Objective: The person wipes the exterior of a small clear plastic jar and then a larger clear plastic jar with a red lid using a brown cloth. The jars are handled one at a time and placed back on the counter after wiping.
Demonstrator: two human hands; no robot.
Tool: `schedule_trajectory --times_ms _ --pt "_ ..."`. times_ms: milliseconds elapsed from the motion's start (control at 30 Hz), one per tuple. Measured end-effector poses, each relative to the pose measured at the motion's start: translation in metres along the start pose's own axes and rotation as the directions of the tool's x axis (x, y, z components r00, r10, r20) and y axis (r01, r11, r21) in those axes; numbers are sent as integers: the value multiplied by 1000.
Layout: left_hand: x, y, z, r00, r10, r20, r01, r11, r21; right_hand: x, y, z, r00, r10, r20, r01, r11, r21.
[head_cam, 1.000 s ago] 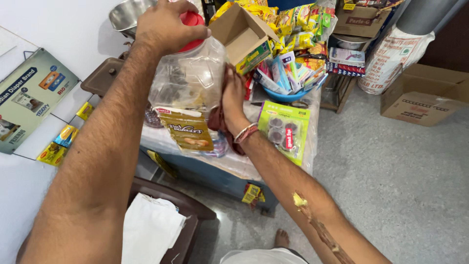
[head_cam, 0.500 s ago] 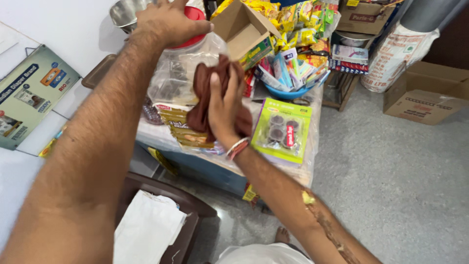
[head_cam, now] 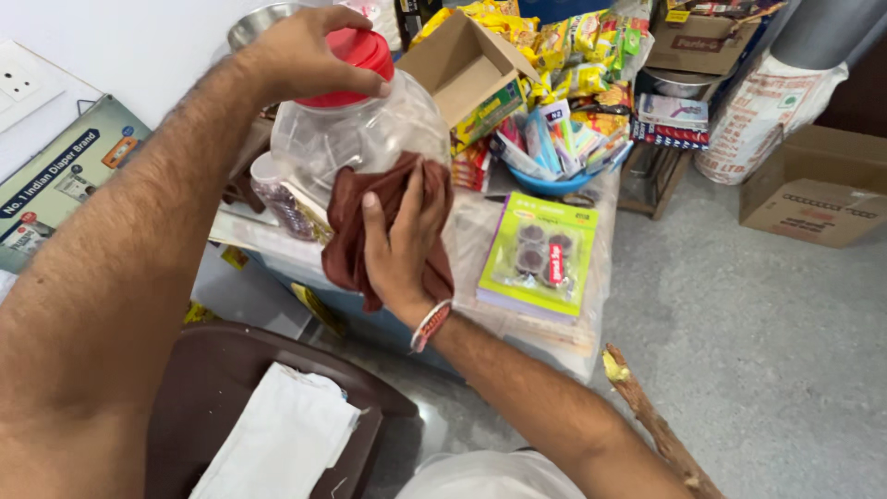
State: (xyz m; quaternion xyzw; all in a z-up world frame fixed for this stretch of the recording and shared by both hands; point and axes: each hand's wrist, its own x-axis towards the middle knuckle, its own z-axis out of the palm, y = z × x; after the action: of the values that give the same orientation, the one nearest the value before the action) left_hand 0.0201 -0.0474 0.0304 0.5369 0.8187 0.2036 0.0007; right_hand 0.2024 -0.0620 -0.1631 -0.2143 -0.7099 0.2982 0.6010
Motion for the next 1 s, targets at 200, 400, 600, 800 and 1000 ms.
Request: schedule_trajectory --times_ms 200,400,600,800,1000 --pt "3 -14 20 975 207 -81 -185 958 221 71 -2 7 980 -193 -36 191 980 -50" --pt "-4 -11 23 983 96 -158 -67 981 181 152 52 21 974 -113 197 73 978 197" --pt "-5 -4 22 959 226 -171 -206 970 129 138 70 17 999 36 13 -38 976 215" --pt "26 14 24 998 -1 -55 10 988 153 34 15 7 983 -127 -134 119 991 -67" --pt "18 23 40 972 -91 -218 141 963 228 -43 31 16 987 71 -147 -72 997 -7"
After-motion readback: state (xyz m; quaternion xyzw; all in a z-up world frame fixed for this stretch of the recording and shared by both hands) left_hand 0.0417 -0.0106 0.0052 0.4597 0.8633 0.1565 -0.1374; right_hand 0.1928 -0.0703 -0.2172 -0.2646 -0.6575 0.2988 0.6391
